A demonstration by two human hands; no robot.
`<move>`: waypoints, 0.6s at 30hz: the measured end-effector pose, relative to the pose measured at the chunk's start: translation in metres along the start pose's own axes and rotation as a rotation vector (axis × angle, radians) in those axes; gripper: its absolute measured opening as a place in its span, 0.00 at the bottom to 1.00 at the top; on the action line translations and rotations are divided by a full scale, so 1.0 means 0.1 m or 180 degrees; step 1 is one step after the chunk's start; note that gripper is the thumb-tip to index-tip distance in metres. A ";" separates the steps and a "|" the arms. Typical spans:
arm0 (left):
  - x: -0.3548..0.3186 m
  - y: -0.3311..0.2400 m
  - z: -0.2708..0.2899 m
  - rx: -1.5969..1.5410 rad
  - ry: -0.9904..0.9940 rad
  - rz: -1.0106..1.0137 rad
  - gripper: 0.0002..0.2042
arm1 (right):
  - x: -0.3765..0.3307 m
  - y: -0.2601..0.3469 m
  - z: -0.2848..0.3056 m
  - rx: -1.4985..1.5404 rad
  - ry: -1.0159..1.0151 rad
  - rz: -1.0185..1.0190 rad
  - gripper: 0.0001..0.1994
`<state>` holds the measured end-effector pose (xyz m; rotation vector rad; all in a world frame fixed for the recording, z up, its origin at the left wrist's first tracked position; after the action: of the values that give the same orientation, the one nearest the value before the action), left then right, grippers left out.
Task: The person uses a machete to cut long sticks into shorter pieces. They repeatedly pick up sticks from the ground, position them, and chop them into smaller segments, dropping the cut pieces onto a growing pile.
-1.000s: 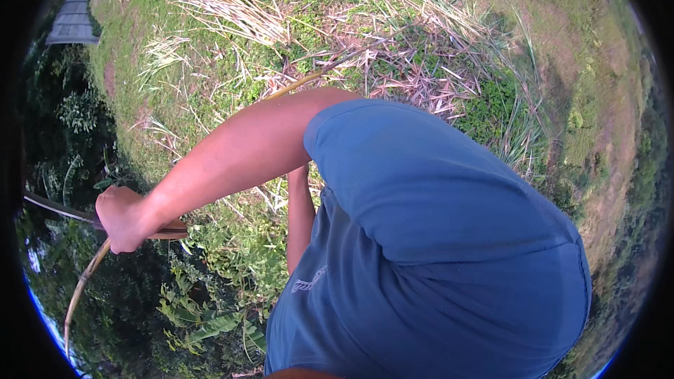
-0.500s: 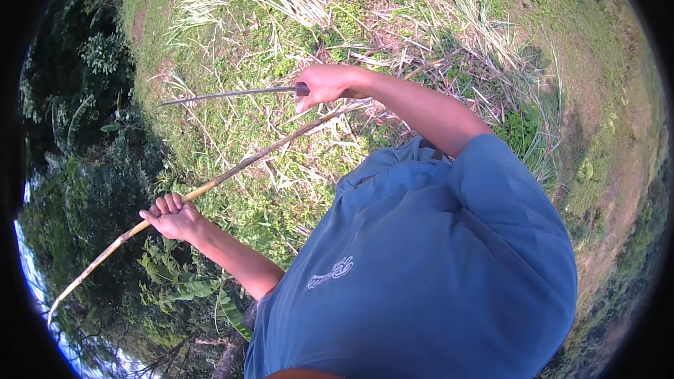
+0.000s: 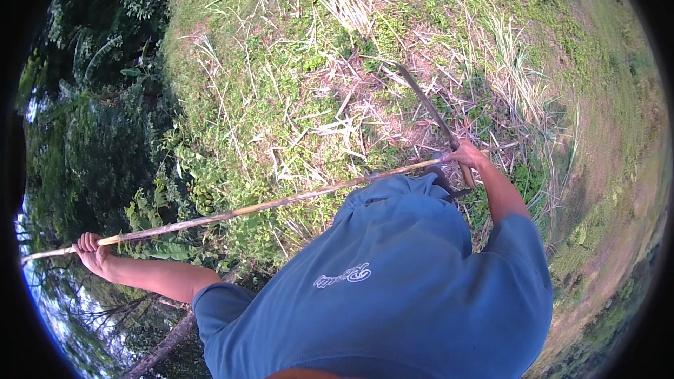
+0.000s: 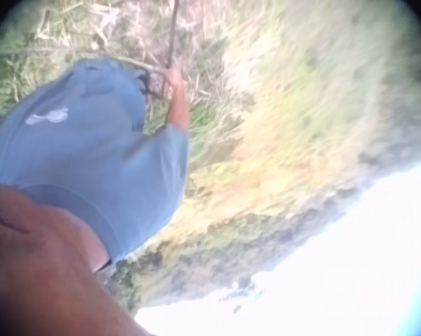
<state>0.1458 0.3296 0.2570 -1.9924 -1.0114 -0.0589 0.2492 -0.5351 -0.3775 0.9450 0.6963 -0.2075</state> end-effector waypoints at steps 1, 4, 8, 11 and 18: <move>0.17 0.02 -0.07 -0.0220 0.0307 0.0144 0.21 | -0.09 -0.12 0.01 0.0089 0.0112 -0.0269 0.18; 0.83 -0.26 0.52 0.0564 0.0410 -0.0169 0.14 | -0.36 0.36 -0.03 0.0111 0.0515 -0.0122 0.16; -0.29 2.74 -0.54 0.0939 -0.0297 0.0010 0.16 | -0.71 0.94 0.00 0.0918 0.0578 -0.0082 0.14; -2.60 4.89 -1.54 0.0066 -0.0270 0.1305 0.21 | -0.62 1.38 0.02 0.1521 0.0321 0.0186 0.14; -3.93 6.32 -2.30 0.0478 -0.0586 0.2083 0.16 | -0.91 0.64 0.52 0.1479 -0.1134 0.0243 0.18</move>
<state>0.3817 -0.2646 -0.1870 -2.1188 -0.4138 0.5470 0.2320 -0.5518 -0.2569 1.3333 0.2826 -0.4710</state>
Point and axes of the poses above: each hand's wrist, its own x-axis towards the middle knuckle, its own z-axis out of the back of the hand, y = z × x, the point moved 8 cm from there along x, towards the middle knuckle, and after that the axes turned 7 degrees about -z, right-handed, at the moved point
